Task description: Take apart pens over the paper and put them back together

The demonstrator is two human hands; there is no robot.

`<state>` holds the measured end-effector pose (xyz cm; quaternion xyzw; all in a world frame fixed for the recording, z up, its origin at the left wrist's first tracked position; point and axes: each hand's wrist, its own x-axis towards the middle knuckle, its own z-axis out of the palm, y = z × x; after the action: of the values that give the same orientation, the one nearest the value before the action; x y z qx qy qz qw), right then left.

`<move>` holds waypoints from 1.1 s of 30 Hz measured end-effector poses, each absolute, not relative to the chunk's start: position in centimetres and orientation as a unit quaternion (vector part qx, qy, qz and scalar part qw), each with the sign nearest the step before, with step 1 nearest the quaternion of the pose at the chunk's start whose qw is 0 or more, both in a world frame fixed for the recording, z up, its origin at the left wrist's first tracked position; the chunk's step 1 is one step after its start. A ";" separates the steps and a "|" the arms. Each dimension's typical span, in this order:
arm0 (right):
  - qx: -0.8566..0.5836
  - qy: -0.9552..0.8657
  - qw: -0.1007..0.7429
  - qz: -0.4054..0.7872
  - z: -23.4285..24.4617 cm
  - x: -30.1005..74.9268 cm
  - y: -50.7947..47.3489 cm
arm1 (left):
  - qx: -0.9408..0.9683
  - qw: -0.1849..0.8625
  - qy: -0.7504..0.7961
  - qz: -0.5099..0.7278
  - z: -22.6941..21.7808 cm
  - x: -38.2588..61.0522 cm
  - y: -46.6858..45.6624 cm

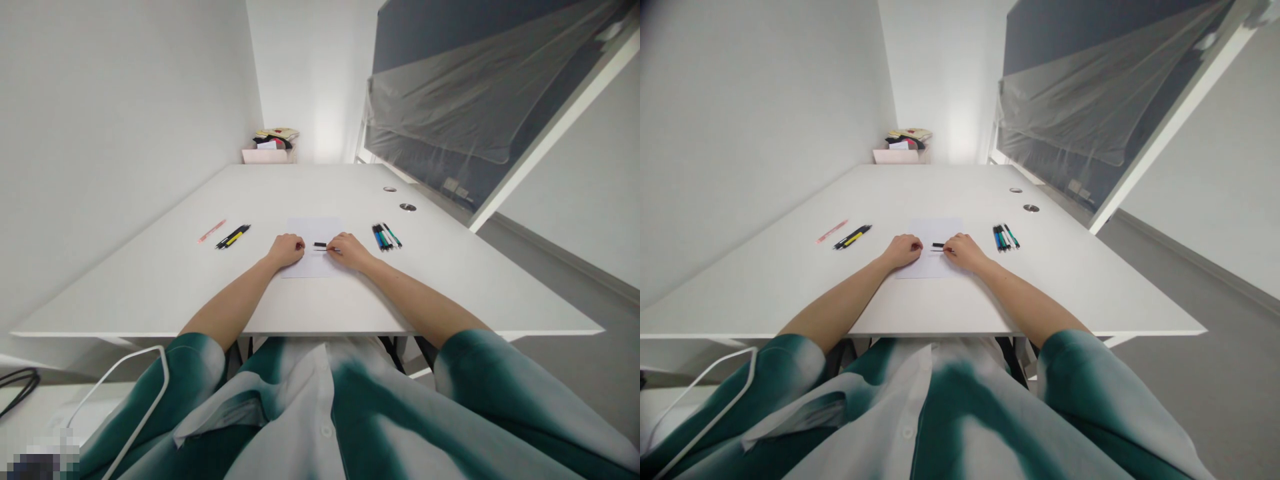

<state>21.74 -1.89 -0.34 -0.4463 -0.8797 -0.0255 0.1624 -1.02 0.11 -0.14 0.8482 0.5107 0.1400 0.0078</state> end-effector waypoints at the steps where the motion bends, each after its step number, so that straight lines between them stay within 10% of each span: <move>1: -0.446 -0.880 0.162 -0.026 -0.3 21.8 -1.9 | 0.849 0.012 0.507 0.148 -0.2 -1.1 0.2; 33: -0.453 -0.875 0.170 -0.032 -0.1 21.3 -2.1 | 0.843 0.185 0.424 0.273 -0.4 0.5 -0.6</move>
<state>21.29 -2.15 -0.14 -0.4527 -0.8748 -0.0324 0.1698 0.45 -0.62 -0.40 0.8435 0.4244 0.2726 0.1848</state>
